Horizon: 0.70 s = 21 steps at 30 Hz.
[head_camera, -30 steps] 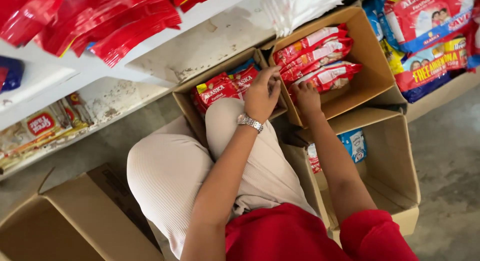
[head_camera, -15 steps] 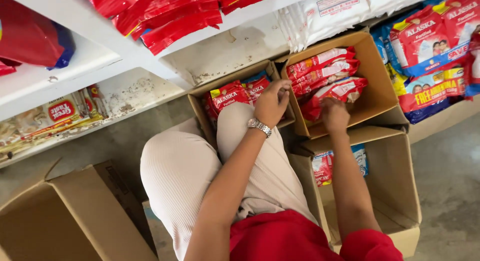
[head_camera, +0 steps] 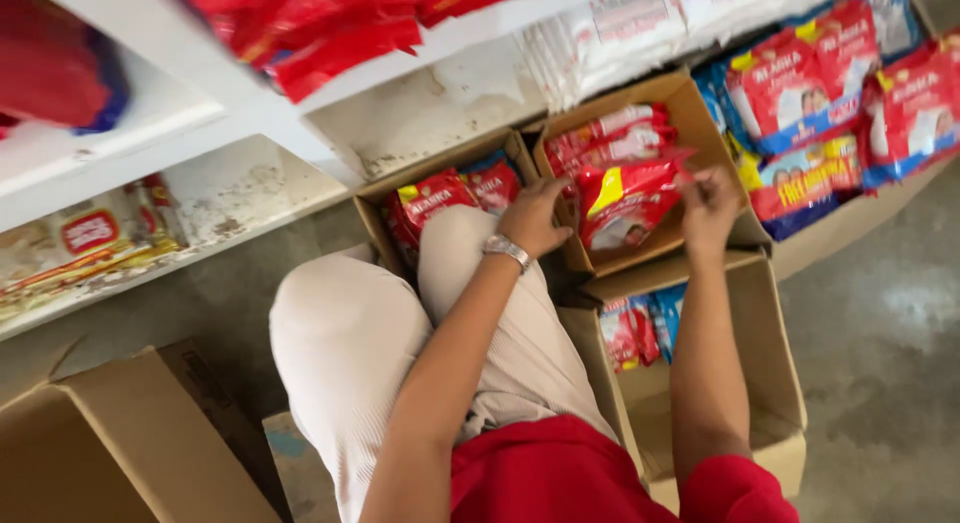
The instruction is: Stocking various milk powder and snack packets on grocery store shelves from cardboard boxes while kneeling or sitting on the floor.
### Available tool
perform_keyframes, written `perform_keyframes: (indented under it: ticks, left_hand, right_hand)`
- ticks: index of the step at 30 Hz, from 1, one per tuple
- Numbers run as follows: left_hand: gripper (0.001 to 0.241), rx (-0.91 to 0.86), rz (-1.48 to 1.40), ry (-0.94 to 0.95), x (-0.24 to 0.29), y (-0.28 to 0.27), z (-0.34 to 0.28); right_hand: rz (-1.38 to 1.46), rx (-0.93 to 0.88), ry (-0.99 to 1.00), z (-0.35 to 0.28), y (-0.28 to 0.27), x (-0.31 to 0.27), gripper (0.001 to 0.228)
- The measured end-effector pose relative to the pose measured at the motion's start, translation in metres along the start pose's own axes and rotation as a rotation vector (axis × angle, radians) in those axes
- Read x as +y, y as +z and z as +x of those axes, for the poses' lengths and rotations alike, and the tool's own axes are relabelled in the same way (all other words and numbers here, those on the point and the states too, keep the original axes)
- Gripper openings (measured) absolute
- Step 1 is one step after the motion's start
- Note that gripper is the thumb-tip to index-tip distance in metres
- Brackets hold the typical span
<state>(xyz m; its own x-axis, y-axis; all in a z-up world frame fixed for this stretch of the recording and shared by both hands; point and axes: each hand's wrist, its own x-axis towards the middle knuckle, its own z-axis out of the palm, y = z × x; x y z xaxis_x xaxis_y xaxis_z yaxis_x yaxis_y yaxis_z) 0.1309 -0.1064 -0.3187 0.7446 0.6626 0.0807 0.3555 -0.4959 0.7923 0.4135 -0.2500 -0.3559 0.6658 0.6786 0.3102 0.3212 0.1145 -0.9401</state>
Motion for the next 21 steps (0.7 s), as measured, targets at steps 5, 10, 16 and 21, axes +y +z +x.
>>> perform_keyframes:
  ticks: [5,10,16,21]
  left_hand:
    - [0.064,0.13,-0.009,0.037,-0.003,0.008,-0.004]
    - [0.055,0.351,-0.137,0.122,0.032,-0.042,-0.015]
    - [0.03,0.649,-0.303,0.208,0.069,-0.109,-0.024]
    - [0.034,1.027,-0.295,0.099,0.09,-0.202,-0.068]
  right_hand:
    - [-0.172,-0.069,-0.054,-0.026,-0.009,0.139,0.01]
    - [-0.031,0.025,0.257,-0.025,-0.002,0.173,0.016]
    - [-0.211,-0.02,0.228,-0.026,0.032,0.129,0.021]
    - [-0.263,0.036,-0.062,-0.032,0.07,0.104,0.061]
